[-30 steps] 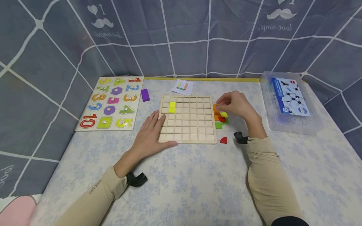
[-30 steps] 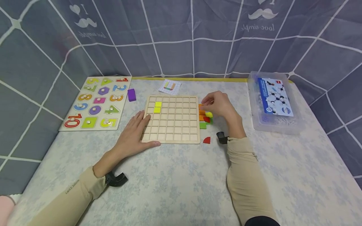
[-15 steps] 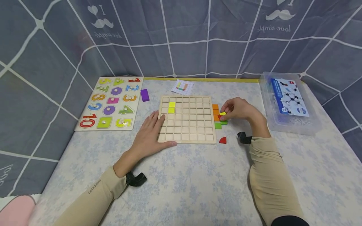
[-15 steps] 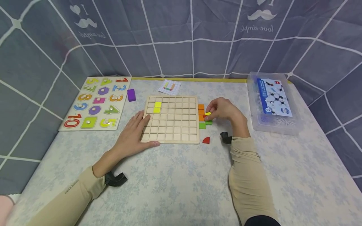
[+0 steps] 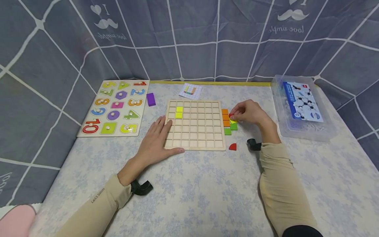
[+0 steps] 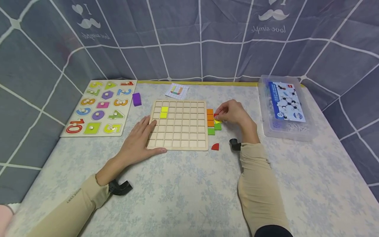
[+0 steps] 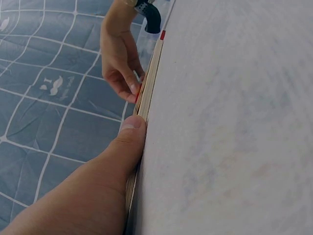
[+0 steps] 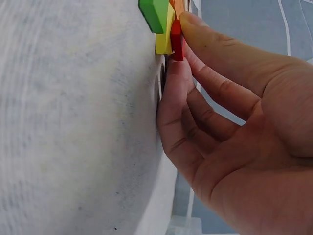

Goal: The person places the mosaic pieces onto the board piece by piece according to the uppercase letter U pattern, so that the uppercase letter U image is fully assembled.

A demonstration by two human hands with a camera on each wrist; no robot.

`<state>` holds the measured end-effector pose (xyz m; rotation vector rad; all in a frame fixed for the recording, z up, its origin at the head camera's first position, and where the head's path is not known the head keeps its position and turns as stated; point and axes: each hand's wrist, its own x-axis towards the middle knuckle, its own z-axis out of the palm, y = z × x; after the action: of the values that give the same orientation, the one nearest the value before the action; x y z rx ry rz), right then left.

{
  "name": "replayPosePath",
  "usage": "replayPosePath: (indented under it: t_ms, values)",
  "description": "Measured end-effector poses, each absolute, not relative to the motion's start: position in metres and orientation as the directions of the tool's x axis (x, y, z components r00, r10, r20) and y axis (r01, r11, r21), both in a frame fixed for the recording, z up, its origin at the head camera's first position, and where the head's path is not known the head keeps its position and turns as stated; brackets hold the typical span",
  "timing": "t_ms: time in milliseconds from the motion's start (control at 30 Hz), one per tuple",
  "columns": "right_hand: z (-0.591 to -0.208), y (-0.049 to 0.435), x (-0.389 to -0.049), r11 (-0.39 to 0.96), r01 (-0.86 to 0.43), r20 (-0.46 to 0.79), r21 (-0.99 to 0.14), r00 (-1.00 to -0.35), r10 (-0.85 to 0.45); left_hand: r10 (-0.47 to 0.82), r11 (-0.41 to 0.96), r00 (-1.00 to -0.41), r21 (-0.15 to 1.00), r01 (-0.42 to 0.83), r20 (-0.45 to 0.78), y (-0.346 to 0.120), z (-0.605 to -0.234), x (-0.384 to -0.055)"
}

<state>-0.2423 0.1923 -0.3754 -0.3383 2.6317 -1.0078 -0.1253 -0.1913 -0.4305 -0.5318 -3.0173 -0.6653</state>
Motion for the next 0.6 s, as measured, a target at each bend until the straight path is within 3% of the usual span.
replayPosePath:
  t_ms: [333,600]
  values:
    - [-0.373,0.19,-0.24,0.708,-0.097,-0.167,-0.7,-0.941,-0.294,0.315,0.856,-0.946,0.408,0.316,0.072,-0.191,-0.431,-0.126]
    - [-0.361,0.167,-0.235,0.68,-0.157,-0.057,-0.716,-0.958,-0.282,0.315,0.855,-0.946,0.409,0.319,0.08,-0.19,-0.432,-0.126]
